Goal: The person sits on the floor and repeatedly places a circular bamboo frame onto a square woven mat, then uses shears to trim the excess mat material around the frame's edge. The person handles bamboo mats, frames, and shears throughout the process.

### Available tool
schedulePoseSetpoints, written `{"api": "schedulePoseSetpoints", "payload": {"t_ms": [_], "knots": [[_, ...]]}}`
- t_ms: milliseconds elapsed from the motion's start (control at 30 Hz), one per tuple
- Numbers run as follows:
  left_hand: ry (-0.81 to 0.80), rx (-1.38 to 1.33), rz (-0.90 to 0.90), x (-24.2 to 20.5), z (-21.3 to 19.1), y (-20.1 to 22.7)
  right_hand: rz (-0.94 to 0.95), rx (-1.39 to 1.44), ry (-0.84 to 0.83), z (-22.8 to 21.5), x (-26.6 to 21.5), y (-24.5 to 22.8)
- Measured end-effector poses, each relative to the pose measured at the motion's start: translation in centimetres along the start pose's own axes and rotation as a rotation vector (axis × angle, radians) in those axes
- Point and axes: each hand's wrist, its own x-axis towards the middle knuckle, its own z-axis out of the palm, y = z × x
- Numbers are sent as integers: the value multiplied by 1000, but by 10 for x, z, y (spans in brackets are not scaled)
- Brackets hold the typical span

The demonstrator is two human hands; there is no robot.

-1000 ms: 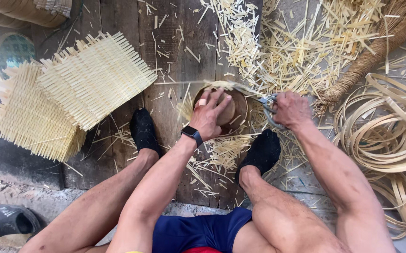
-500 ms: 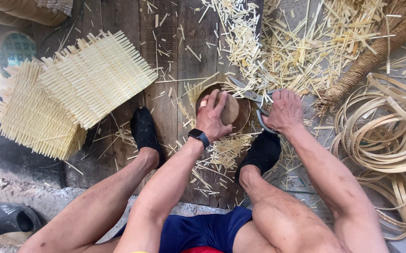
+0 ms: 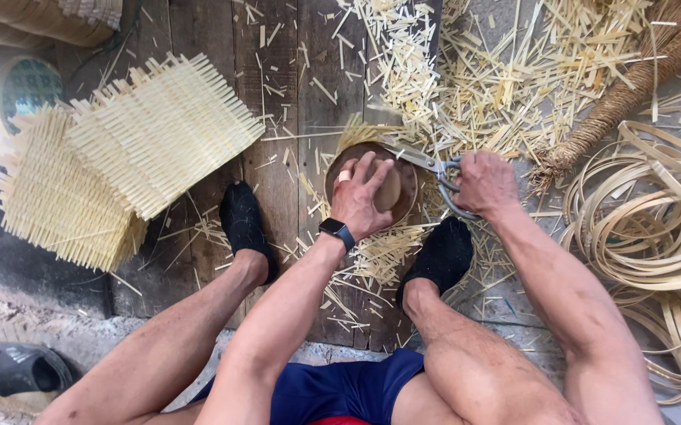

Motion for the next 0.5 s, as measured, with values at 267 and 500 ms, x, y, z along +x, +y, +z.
{"api": "schedulePoseSetpoints", "payload": {"t_ms": [267, 500], "knots": [[148, -130, -202, -4, 11, 8, -55, 20, 249, -4, -4, 2], [175, -157, -160, -8, 2, 10, 4, -9, 31, -12, 0, -6]]}}
